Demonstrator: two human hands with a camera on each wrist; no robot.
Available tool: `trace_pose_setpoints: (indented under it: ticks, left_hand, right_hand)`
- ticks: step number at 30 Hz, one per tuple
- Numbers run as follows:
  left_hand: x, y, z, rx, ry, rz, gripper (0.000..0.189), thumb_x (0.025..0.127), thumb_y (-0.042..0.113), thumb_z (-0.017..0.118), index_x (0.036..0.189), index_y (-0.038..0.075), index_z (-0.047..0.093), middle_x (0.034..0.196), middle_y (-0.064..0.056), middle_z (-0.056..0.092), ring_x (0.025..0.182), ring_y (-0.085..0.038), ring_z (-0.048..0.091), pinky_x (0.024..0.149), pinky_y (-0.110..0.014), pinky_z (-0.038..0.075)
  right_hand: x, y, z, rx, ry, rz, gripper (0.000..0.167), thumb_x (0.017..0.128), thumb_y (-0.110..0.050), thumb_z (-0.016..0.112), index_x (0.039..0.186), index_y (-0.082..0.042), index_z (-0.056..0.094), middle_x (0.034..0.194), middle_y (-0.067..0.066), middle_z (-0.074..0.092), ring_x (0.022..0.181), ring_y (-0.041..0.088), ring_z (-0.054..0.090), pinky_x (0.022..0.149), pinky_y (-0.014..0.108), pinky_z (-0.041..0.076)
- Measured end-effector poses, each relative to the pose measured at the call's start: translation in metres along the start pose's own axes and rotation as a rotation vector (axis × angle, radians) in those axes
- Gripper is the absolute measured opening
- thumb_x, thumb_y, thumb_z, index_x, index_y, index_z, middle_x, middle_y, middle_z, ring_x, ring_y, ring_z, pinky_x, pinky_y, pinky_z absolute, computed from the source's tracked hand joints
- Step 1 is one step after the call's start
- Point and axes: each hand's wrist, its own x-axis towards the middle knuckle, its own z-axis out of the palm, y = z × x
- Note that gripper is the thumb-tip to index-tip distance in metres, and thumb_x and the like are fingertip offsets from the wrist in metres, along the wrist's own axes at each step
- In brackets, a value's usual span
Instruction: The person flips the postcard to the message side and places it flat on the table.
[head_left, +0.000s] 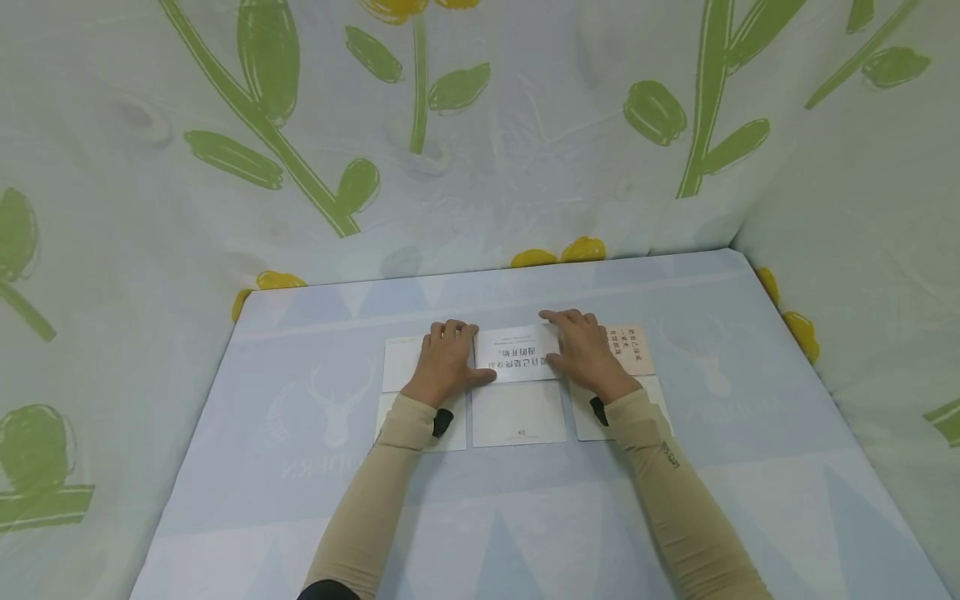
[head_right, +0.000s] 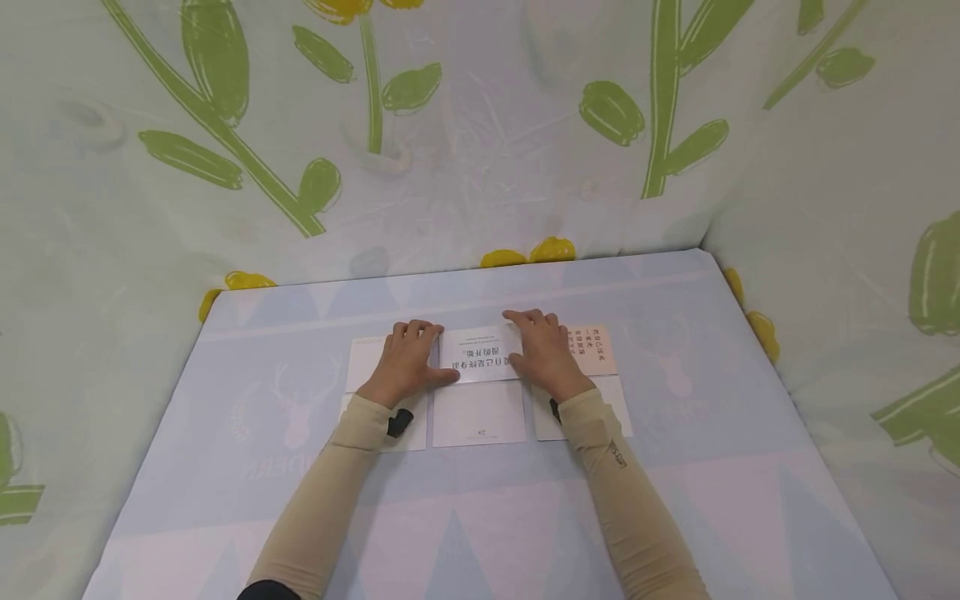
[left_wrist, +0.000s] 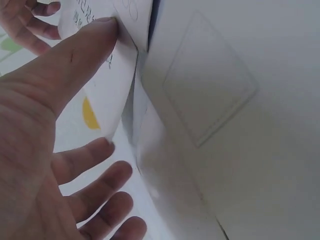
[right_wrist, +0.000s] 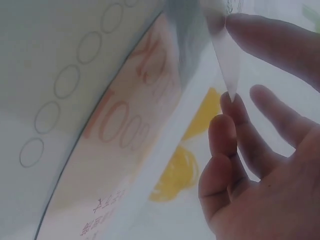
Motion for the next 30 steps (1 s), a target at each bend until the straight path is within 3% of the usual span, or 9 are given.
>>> trace_pose_setpoints:
  ticks: [6,13,21,30]
  left_hand:
    - [-0.003,0.004,0.002,-0.008,0.06,0.003,0.089,0.072,0.05,0.083,0.141,0.009,0.045,0.139,-0.012,0.049,0.128,-0.034,0.04,0.107,-0.047,0.036]
    - [-0.009,0.01,0.004,0.008,0.123,-0.004,0.091,0.071,0.048,0.084,0.142,0.008,0.042,0.136,-0.012,0.052,0.124,-0.032,0.043,0.103,-0.045,0.039]
    - [-0.013,0.012,0.006,-0.003,0.145,-0.027,0.092,0.072,0.045,0.085,0.143,0.009,0.04,0.133,-0.013,0.054,0.121,-0.032,0.044,0.102,-0.045,0.04]
    - [-0.017,0.014,0.006,-0.008,0.201,-0.017,0.083,0.076,0.041,0.083,0.141,0.01,0.041,0.131,-0.012,0.055,0.116,-0.031,0.047,0.098,-0.043,0.042]
  right_hand:
    - [-0.003,0.001,-0.001,0.011,0.043,-0.001,0.069,0.084,-0.023,0.076,0.146,-0.019,0.045,0.141,0.012,0.051,0.121,0.035,0.046,0.102,0.052,0.038]
    - [-0.008,0.004,-0.003,0.066,0.03,0.037,0.064,0.09,-0.029,0.067,0.147,-0.016,0.043,0.137,0.012,0.056,0.12,0.035,0.048,0.104,0.053,0.037]
    - [-0.015,0.009,-0.003,0.168,-0.011,0.091,0.058,0.094,-0.024,0.06,0.148,-0.013,0.041,0.127,0.011,0.065,0.101,0.025,0.061,0.091,0.043,0.048]
    - [-0.018,0.009,-0.005,0.165,-0.016,0.097,0.048,0.095,-0.02,0.062,0.14,-0.008,0.051,0.117,0.01,0.069,0.095,0.022,0.064,0.085,0.039,0.051]
